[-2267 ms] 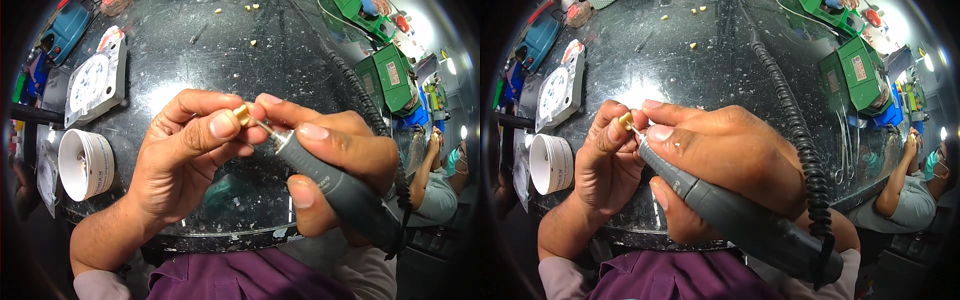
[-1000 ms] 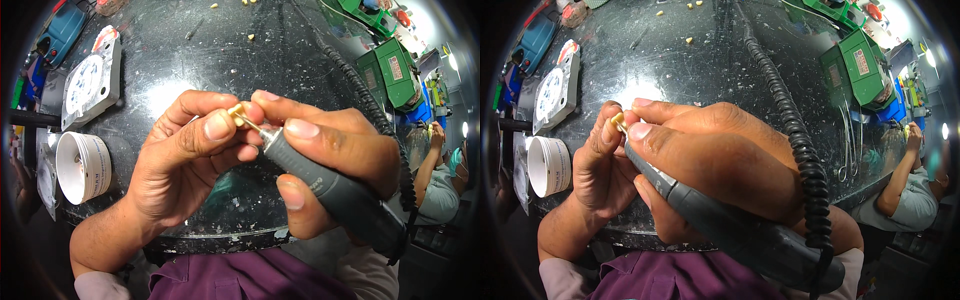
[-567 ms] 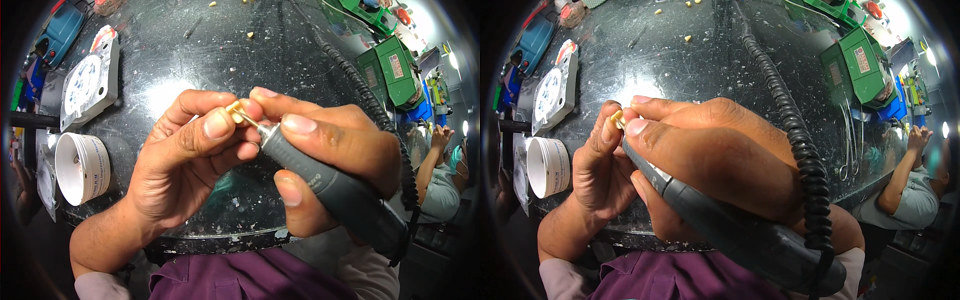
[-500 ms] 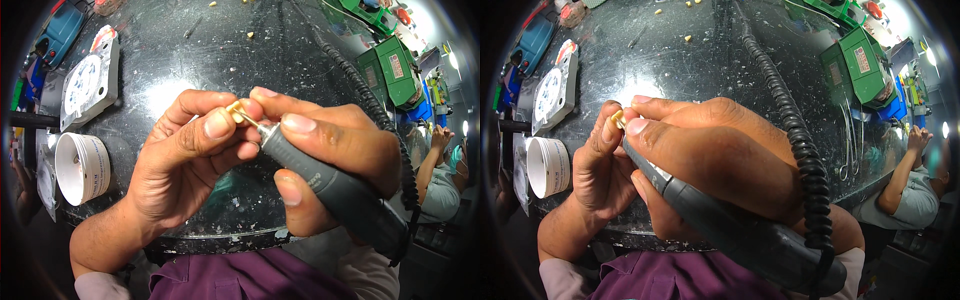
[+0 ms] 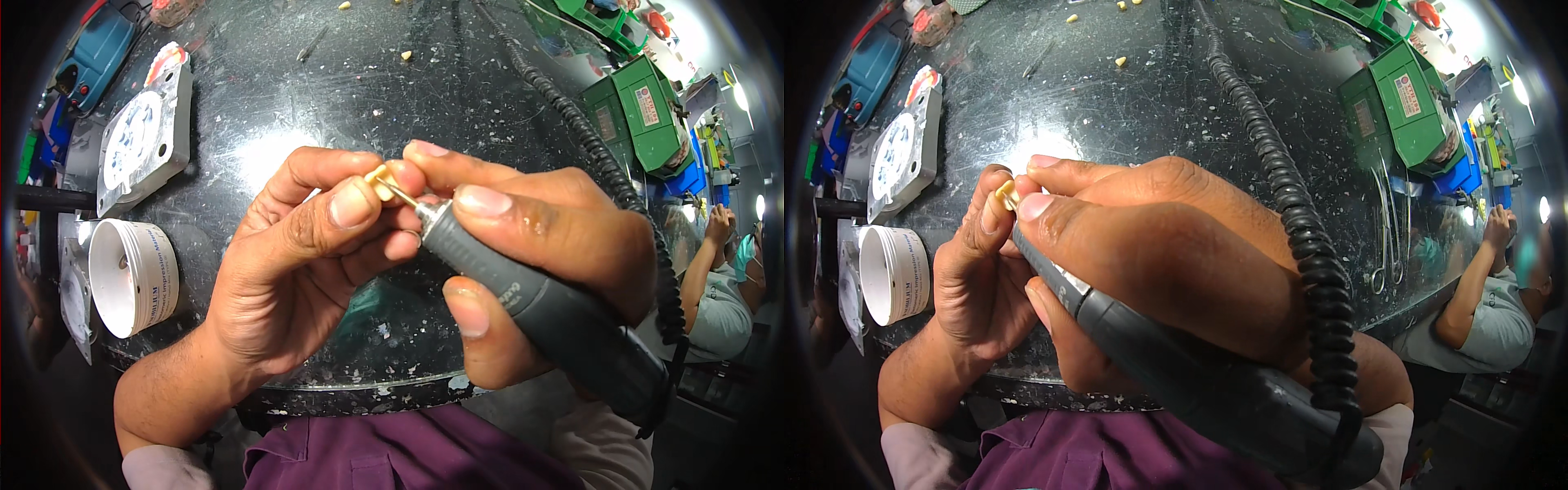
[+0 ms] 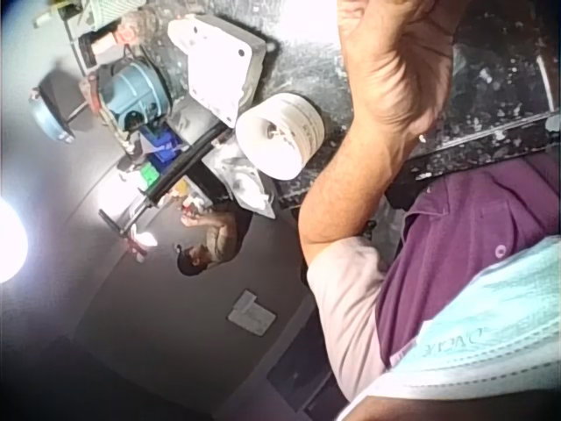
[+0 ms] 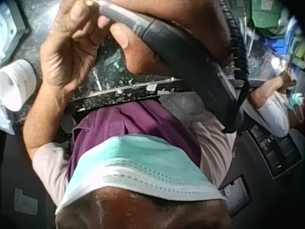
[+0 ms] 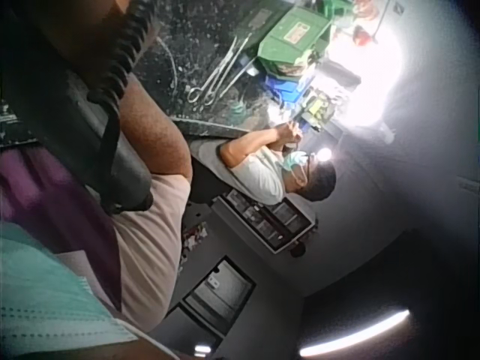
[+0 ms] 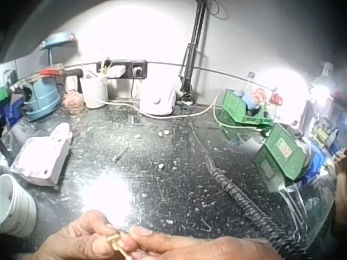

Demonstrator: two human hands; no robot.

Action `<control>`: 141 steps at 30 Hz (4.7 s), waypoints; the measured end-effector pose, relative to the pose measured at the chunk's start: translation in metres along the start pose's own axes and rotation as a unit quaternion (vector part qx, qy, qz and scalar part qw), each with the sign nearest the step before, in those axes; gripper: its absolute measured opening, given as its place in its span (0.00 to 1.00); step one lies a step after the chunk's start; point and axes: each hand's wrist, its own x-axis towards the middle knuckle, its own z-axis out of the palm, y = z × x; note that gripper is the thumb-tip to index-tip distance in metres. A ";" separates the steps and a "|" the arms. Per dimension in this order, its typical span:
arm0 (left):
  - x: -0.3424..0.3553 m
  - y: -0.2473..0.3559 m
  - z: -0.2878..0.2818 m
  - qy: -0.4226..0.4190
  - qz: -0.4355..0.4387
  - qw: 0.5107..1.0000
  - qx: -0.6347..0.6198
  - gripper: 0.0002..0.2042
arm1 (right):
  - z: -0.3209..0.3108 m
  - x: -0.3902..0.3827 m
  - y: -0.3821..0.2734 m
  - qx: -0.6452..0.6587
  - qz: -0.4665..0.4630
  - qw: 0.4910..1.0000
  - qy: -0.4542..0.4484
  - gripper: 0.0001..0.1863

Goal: The person shapes an artificial tooth using a rotary tool, searches through drill bits inside a cup by hand, and grinds the artificial tooth with the rotary tool.

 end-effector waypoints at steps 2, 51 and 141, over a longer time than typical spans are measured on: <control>0.000 0.000 0.001 -0.002 0.002 1.000 -0.001 0.10 | 0.001 -0.002 0.001 0.008 0.006 1.000 0.006 0.11; 0.000 0.000 0.007 0.032 -0.011 0.999 -0.005 0.07 | -0.004 -0.009 0.002 -0.035 0.009 0.999 0.007 0.22; -0.002 -0.001 0.020 0.082 -0.019 0.996 0.001 0.06 | 0.002 -0.003 0.004 -0.006 -0.015 1.000 0.007 0.12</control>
